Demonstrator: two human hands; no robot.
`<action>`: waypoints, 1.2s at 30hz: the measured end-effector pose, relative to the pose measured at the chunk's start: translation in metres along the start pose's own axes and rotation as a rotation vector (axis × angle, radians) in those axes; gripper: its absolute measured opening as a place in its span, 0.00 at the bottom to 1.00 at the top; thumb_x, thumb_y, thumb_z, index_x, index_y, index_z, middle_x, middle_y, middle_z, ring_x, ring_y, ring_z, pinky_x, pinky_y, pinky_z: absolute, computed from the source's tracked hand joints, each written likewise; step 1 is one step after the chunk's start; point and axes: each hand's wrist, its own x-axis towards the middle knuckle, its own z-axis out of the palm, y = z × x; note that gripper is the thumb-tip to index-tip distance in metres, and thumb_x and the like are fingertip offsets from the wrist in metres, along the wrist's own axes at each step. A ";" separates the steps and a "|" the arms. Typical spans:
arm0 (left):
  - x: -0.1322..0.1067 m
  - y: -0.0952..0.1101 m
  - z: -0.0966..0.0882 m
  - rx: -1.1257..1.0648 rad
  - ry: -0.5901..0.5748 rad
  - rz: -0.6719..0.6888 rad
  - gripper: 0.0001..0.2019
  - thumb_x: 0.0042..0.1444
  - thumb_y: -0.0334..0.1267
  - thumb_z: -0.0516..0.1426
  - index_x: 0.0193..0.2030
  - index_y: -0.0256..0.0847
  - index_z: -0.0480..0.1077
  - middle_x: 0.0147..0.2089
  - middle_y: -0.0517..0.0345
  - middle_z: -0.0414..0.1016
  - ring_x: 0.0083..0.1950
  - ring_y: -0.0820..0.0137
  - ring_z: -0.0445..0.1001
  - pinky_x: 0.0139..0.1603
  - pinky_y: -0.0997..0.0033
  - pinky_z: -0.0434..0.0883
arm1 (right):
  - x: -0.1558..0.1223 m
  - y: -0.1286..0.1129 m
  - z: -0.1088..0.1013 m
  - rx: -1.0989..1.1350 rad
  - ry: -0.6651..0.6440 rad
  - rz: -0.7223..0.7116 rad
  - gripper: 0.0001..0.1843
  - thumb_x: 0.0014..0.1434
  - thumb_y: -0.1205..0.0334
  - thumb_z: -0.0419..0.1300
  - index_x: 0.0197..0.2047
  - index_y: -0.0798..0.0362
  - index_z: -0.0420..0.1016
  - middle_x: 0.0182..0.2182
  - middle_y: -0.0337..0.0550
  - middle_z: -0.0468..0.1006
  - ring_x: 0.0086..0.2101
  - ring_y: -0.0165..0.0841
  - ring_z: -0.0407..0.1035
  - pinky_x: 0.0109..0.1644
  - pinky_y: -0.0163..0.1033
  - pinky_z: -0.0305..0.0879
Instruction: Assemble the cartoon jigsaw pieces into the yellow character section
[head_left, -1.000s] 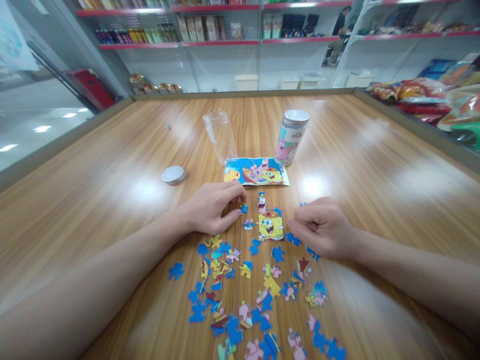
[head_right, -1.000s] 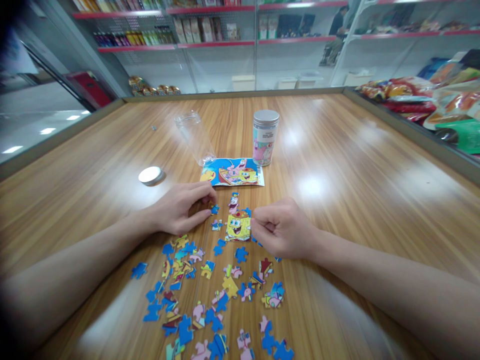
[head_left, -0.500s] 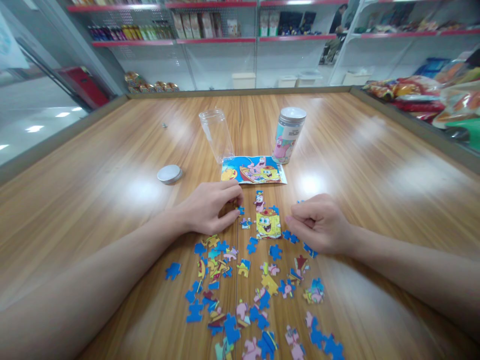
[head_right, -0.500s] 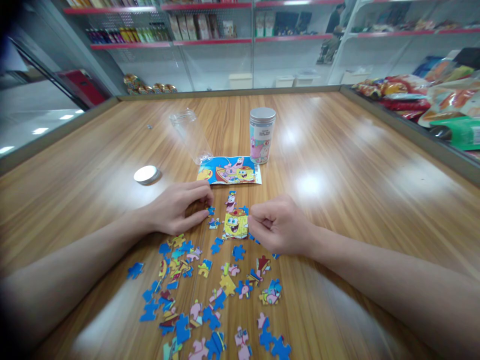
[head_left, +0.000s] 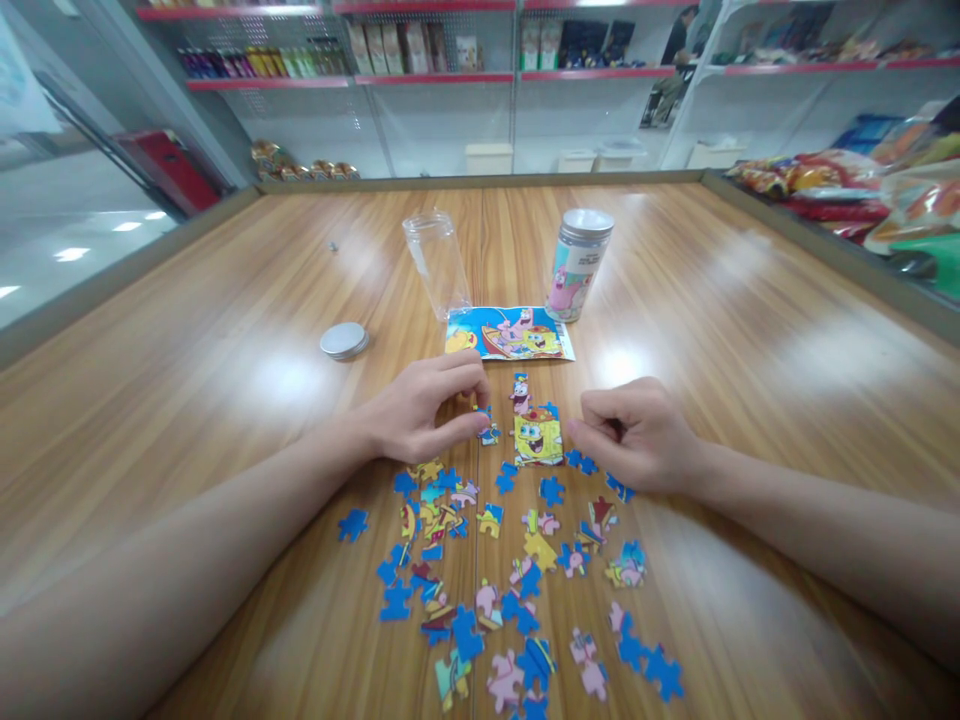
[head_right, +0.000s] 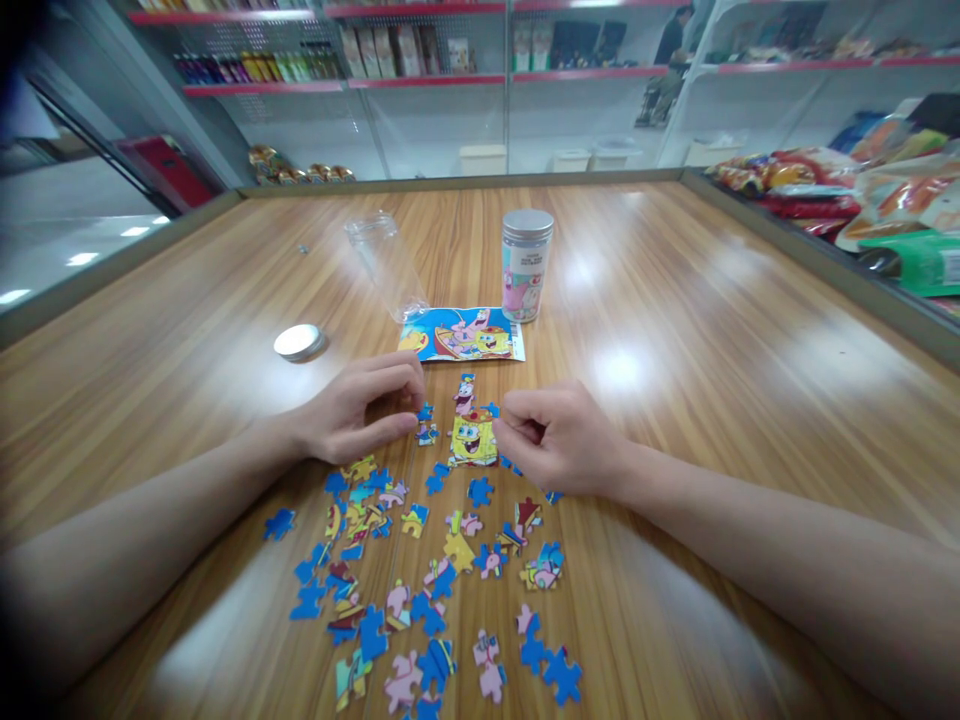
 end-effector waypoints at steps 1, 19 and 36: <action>0.000 0.000 0.001 -0.001 0.003 0.013 0.09 0.63 0.43 0.56 0.39 0.38 0.66 0.38 0.56 0.66 0.37 0.70 0.65 0.38 0.69 0.65 | 0.000 0.000 0.000 -0.007 0.008 0.022 0.22 0.57 0.71 0.58 0.21 0.53 0.48 0.18 0.28 0.46 0.20 0.20 0.42 0.22 0.31 0.40; 0.009 0.018 0.008 0.018 0.041 0.135 0.12 0.58 0.44 0.63 0.43 0.39 0.69 0.54 0.48 0.66 0.58 0.60 0.64 0.62 0.54 0.65 | 0.001 0.007 -0.005 0.171 -0.146 -0.003 0.21 0.50 0.75 0.55 0.21 0.51 0.43 0.18 0.29 0.43 0.20 0.22 0.39 0.24 0.35 0.37; 0.007 0.024 0.003 0.064 -0.107 0.181 0.16 0.56 0.37 0.61 0.52 0.44 0.71 0.70 0.48 0.54 0.73 0.49 0.49 0.72 0.36 0.54 | 0.016 0.024 -0.021 0.421 -0.539 0.068 0.18 0.44 0.73 0.54 0.18 0.51 0.45 0.17 0.28 0.44 0.20 0.22 0.40 0.24 0.35 0.37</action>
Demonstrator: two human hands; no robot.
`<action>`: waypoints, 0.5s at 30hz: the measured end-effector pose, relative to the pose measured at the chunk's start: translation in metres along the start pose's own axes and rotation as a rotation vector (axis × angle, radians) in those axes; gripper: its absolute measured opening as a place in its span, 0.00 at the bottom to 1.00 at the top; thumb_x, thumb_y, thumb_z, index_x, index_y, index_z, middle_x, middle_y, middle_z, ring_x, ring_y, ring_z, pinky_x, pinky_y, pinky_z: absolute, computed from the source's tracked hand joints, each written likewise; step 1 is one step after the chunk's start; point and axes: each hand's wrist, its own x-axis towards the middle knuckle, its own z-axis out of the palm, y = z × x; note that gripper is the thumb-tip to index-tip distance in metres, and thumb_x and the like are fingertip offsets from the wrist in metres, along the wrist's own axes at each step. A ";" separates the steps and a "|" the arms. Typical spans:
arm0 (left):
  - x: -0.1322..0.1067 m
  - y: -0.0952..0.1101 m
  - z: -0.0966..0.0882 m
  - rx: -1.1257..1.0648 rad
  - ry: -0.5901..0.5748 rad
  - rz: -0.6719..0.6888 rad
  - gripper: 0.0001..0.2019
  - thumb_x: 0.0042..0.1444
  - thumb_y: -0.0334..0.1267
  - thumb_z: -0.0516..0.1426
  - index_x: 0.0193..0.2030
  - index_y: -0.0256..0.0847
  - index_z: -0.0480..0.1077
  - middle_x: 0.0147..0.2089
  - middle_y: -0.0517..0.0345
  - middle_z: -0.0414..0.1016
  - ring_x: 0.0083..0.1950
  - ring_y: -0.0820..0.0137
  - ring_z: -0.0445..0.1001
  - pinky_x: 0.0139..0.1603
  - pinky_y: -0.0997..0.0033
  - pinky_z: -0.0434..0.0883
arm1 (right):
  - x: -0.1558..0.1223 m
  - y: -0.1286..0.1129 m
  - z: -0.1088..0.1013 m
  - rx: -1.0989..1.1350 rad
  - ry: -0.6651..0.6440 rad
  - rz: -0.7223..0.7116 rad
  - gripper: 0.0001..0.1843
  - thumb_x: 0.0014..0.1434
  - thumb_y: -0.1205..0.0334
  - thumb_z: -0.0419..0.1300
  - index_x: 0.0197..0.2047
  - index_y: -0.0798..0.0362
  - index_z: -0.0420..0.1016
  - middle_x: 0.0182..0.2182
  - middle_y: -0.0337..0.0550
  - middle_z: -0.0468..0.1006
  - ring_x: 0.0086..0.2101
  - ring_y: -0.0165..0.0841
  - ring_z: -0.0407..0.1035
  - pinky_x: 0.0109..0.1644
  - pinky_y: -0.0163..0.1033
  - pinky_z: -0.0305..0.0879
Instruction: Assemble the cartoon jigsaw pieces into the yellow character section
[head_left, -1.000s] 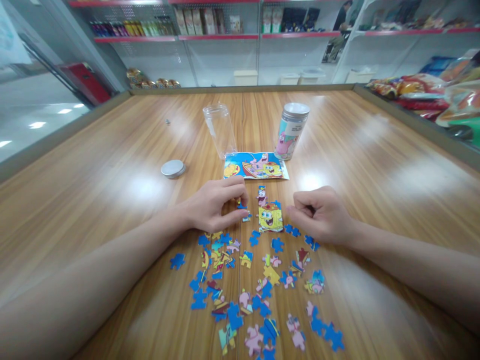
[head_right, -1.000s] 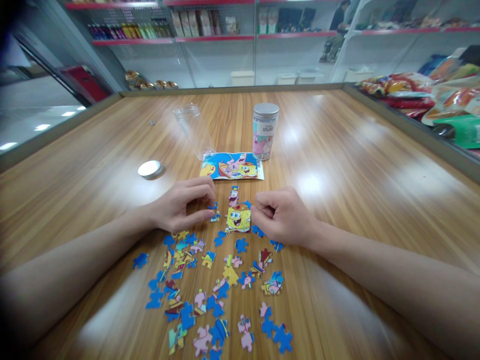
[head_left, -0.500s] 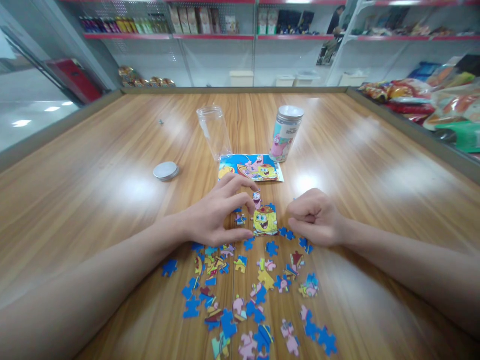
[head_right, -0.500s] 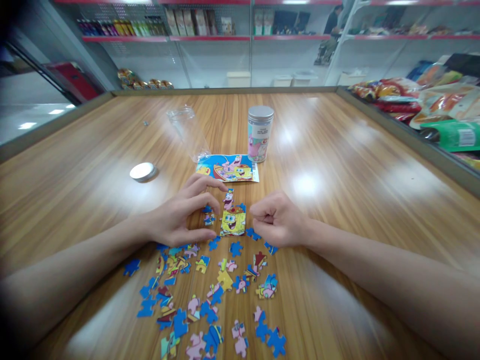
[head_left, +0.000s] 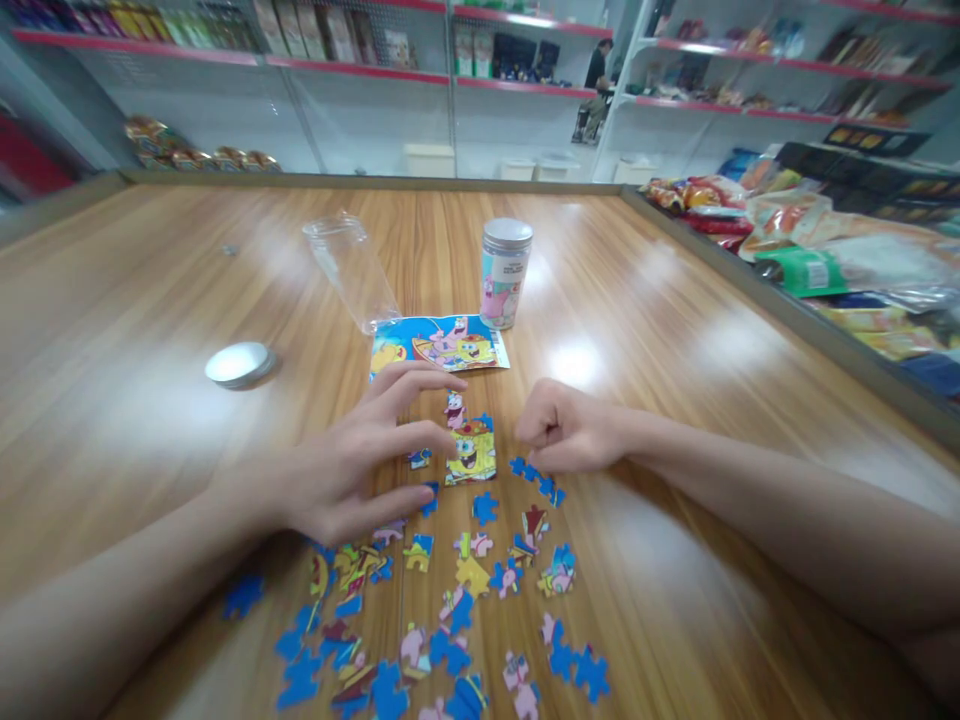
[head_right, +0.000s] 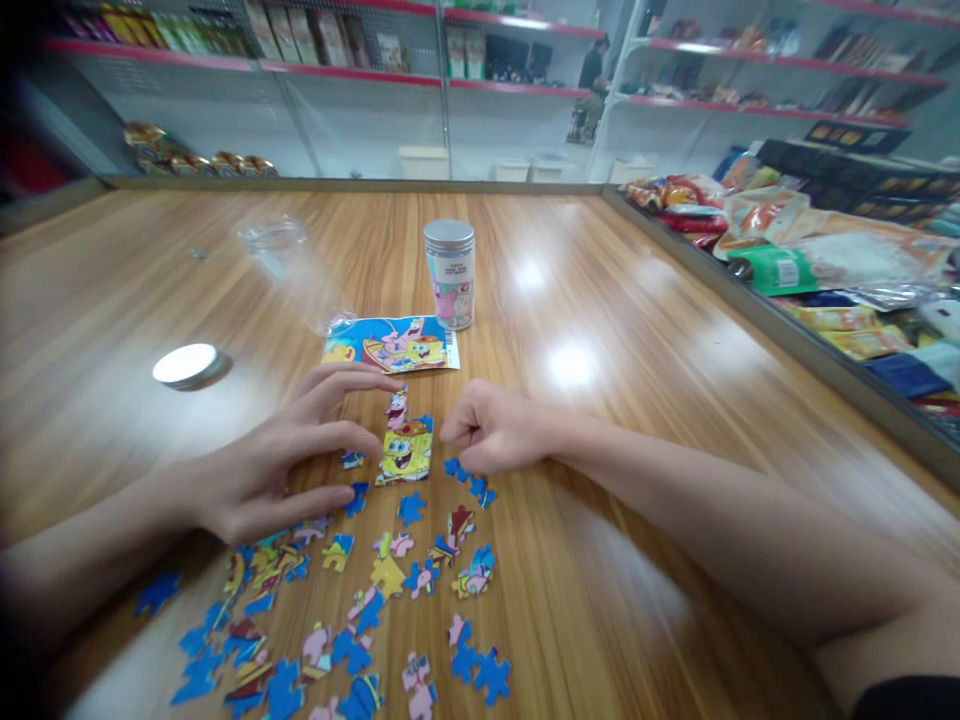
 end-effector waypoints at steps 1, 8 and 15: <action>0.001 0.003 0.000 0.002 -0.004 0.018 0.18 0.57 0.36 0.60 0.55 0.46 0.71 0.71 0.50 0.52 0.73 0.48 0.48 0.72 0.35 0.53 | 0.000 -0.002 -0.005 0.065 -0.021 0.039 0.19 0.45 0.73 0.55 0.17 0.51 0.45 0.17 0.28 0.44 0.19 0.22 0.40 0.23 0.34 0.36; 0.003 0.018 0.004 0.022 -0.104 0.060 0.23 0.58 0.36 0.60 0.61 0.56 0.70 0.76 0.55 0.44 0.75 0.44 0.43 0.71 0.31 0.54 | -0.001 0.004 -0.015 0.502 -0.081 0.061 0.25 0.46 0.74 0.62 0.15 0.53 0.46 0.14 0.27 0.50 0.17 0.20 0.43 0.21 0.31 0.39; 0.003 0.011 0.004 0.003 -0.099 0.065 0.23 0.57 0.37 0.61 0.61 0.55 0.71 0.75 0.53 0.46 0.74 0.43 0.46 0.70 0.30 0.55 | -0.003 0.010 -0.020 1.091 0.594 0.082 0.24 0.41 0.69 0.57 0.20 0.52 0.37 0.14 0.27 0.39 0.14 0.22 0.33 0.17 0.32 0.40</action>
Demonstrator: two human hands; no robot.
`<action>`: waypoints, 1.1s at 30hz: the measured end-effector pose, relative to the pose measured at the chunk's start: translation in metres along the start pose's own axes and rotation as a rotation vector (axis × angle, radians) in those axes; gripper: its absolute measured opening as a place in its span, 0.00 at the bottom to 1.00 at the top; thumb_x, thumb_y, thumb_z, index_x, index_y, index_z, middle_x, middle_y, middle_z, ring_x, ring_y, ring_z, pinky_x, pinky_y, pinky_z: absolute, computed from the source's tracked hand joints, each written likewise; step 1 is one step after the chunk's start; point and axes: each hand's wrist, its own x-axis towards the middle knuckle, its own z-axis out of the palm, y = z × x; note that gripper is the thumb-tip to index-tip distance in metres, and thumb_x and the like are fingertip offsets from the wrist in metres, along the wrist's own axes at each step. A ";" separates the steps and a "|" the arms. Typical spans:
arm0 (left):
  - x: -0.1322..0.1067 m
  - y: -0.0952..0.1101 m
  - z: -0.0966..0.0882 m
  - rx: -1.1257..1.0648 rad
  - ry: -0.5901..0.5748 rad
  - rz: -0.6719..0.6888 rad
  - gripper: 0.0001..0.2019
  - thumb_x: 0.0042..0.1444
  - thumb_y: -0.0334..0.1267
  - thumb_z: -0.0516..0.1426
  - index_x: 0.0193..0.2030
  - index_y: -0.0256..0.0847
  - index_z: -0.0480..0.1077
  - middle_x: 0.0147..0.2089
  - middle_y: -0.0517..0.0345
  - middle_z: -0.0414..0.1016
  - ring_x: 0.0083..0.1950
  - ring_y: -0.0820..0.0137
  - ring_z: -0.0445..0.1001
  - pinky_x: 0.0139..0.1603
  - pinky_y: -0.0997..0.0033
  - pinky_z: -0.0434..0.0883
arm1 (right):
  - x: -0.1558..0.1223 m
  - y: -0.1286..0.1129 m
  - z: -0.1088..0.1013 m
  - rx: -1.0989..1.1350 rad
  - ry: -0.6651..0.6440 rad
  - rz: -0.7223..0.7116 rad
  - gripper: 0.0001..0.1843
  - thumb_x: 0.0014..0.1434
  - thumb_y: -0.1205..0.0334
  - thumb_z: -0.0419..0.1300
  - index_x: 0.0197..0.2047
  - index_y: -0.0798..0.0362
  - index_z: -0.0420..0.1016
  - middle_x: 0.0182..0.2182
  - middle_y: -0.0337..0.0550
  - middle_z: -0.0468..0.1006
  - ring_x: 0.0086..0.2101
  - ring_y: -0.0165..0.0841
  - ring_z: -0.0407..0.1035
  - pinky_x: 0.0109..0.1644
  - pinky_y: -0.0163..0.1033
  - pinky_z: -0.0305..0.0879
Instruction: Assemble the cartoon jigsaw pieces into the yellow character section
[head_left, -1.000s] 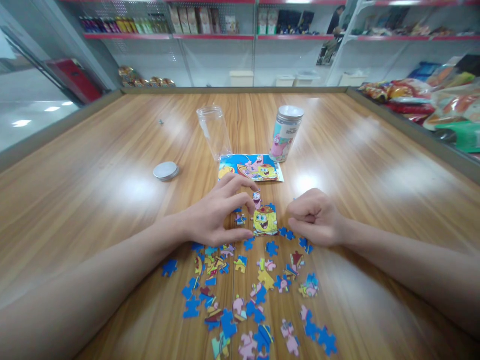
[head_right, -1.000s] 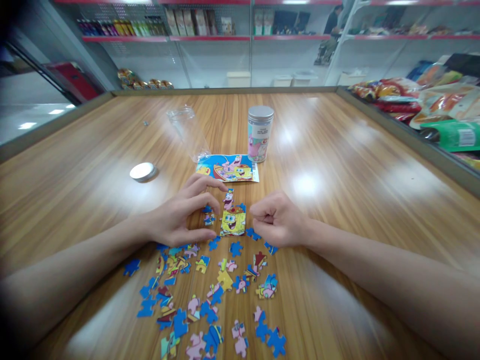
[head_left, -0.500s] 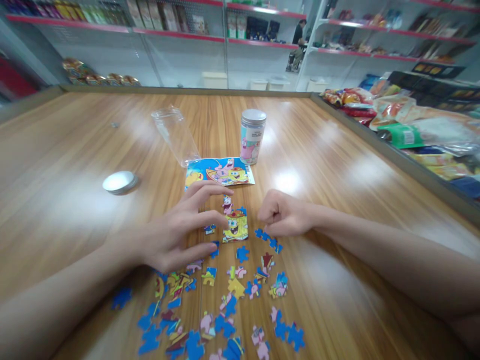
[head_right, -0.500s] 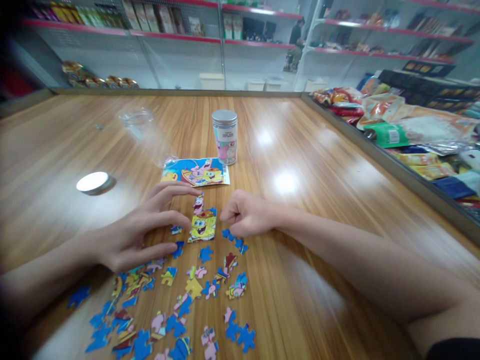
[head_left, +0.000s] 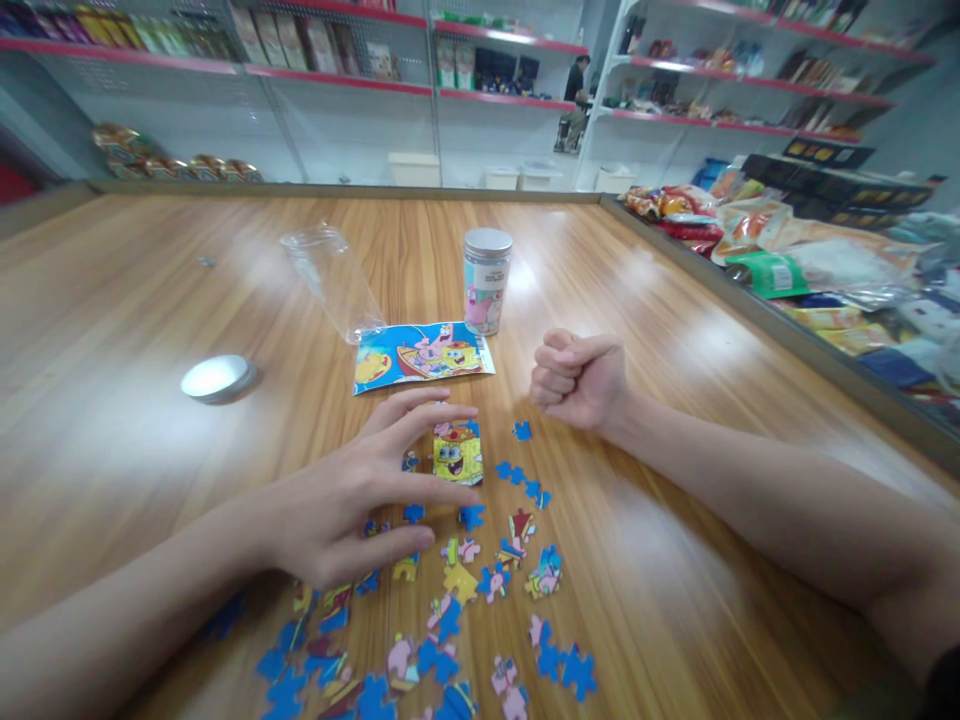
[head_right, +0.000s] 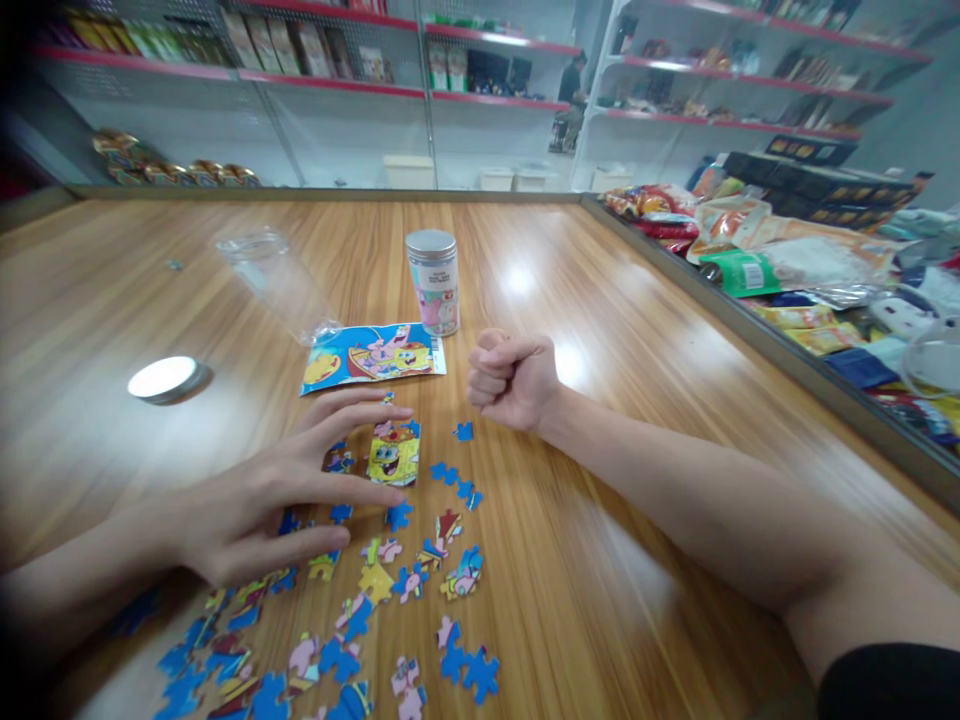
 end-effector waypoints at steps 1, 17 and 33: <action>0.000 -0.001 0.001 -0.004 0.007 0.005 0.23 0.57 0.38 0.61 0.61 0.55 0.71 0.75 0.53 0.47 0.74 0.43 0.46 0.70 0.30 0.55 | 0.001 -0.003 0.001 -0.041 0.101 0.009 0.24 0.41 0.69 0.57 0.20 0.52 0.37 0.14 0.27 0.39 0.15 0.22 0.33 0.17 0.32 0.39; -0.002 -0.012 0.004 -0.060 0.215 -0.060 0.09 0.58 0.30 0.59 0.44 0.44 0.76 0.55 0.51 0.71 0.60 0.57 0.65 0.63 0.48 0.66 | -0.001 -0.016 0.016 -1.164 -0.457 0.560 0.22 0.49 0.64 0.65 0.17 0.53 0.54 0.13 0.26 0.53 0.16 0.20 0.47 0.18 0.30 0.38; -0.001 -0.007 0.004 0.000 -0.010 0.031 0.23 0.56 0.37 0.64 0.58 0.59 0.73 0.76 0.59 0.50 0.73 0.45 0.49 0.71 0.32 0.54 | -0.009 -0.012 0.033 -1.567 -0.577 0.444 0.30 0.51 0.46 0.70 0.17 0.54 0.58 0.15 0.26 0.49 0.19 0.21 0.42 0.24 0.35 0.38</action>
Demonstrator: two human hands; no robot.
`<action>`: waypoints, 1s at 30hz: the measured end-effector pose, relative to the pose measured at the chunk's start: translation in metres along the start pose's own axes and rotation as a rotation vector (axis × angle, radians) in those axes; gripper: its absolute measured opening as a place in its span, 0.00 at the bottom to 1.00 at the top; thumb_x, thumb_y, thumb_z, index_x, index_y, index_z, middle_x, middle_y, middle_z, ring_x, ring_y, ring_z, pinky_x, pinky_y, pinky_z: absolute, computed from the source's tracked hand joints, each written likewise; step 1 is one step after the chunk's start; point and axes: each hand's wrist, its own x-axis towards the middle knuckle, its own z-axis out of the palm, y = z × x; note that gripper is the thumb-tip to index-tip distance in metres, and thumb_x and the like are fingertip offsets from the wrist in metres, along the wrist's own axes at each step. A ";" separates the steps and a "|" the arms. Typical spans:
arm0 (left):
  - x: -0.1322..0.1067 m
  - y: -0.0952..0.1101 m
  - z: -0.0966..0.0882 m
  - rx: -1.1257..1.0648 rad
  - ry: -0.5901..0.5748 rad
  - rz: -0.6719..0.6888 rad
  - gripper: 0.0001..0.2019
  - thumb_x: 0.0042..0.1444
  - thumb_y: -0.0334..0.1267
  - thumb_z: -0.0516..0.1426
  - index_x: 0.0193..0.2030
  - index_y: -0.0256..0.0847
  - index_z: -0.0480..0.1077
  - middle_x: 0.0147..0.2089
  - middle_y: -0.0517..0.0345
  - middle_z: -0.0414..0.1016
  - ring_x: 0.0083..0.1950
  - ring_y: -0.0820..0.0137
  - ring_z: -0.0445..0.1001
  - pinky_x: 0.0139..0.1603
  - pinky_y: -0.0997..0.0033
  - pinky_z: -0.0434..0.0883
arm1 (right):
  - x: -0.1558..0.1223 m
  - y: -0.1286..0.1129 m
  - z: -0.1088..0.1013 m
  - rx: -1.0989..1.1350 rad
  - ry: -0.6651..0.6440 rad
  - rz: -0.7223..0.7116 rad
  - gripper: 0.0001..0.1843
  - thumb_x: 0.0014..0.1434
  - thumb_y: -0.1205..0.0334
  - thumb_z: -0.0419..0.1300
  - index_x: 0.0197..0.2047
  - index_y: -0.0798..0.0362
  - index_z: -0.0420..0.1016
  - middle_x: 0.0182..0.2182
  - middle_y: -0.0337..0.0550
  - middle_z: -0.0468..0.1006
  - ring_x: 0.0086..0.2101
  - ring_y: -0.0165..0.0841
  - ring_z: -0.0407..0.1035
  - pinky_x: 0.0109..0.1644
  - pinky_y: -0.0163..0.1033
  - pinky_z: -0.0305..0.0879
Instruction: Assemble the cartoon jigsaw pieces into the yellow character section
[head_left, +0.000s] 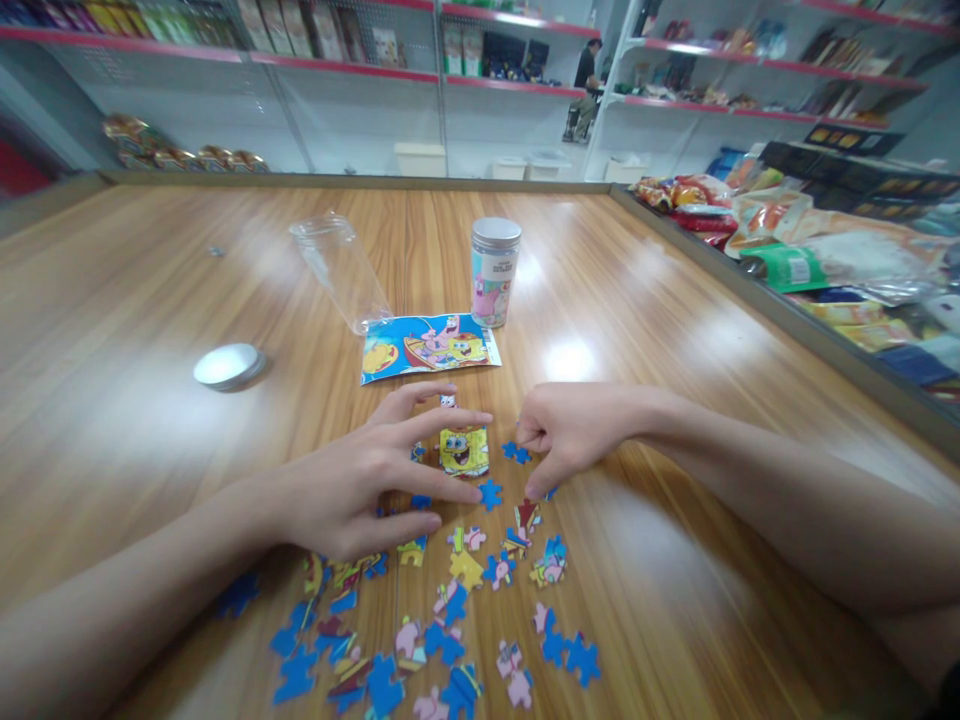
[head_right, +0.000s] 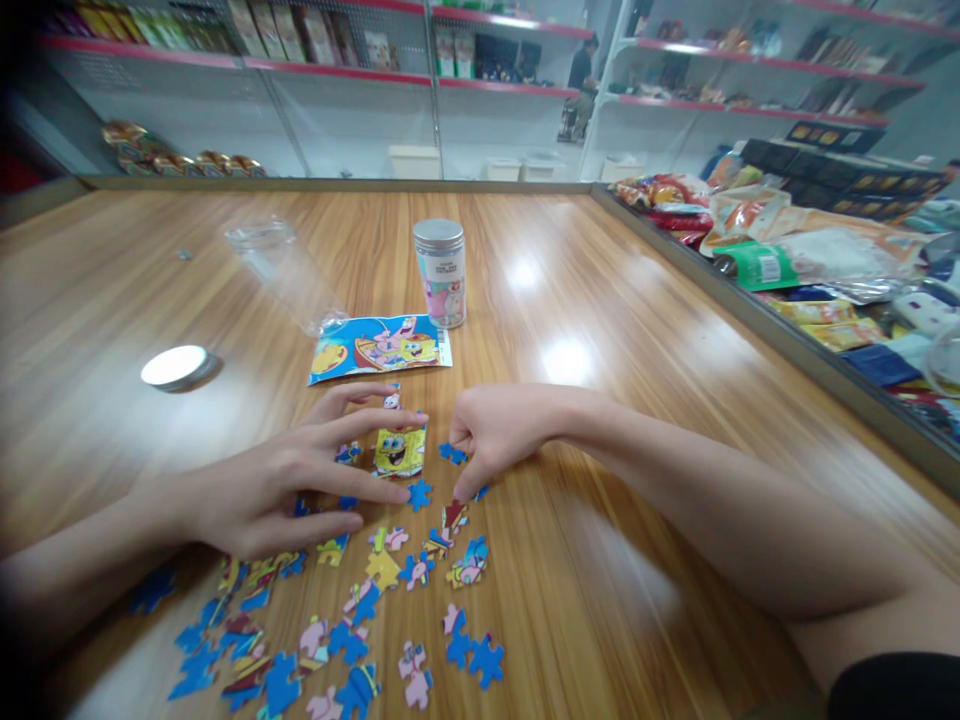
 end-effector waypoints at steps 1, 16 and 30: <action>0.000 0.000 0.000 0.002 -0.006 0.001 0.23 0.56 0.37 0.64 0.59 0.59 0.73 0.76 0.59 0.49 0.73 0.45 0.48 0.70 0.31 0.54 | 0.000 -0.001 0.000 -0.023 0.005 -0.007 0.29 0.51 0.47 0.70 0.17 0.54 0.58 0.15 0.26 0.49 0.19 0.21 0.42 0.25 0.36 0.38; 0.001 -0.007 0.004 -0.045 0.130 -0.077 0.16 0.60 0.33 0.60 0.53 0.53 0.76 0.65 0.54 0.66 0.67 0.54 0.61 0.71 0.41 0.57 | -0.003 -0.015 0.007 -0.194 0.090 0.069 0.32 0.54 0.35 0.61 0.17 0.54 0.61 0.14 0.32 0.56 0.18 0.23 0.45 0.26 0.37 0.39; 0.003 -0.006 0.004 -0.060 0.111 -0.091 0.14 0.61 0.33 0.60 0.52 0.51 0.77 0.61 0.54 0.70 0.63 0.59 0.63 0.68 0.47 0.61 | -0.004 -0.020 0.008 -0.279 0.120 0.104 0.34 0.51 0.29 0.60 0.18 0.54 0.69 0.13 0.35 0.61 0.17 0.24 0.47 0.25 0.37 0.42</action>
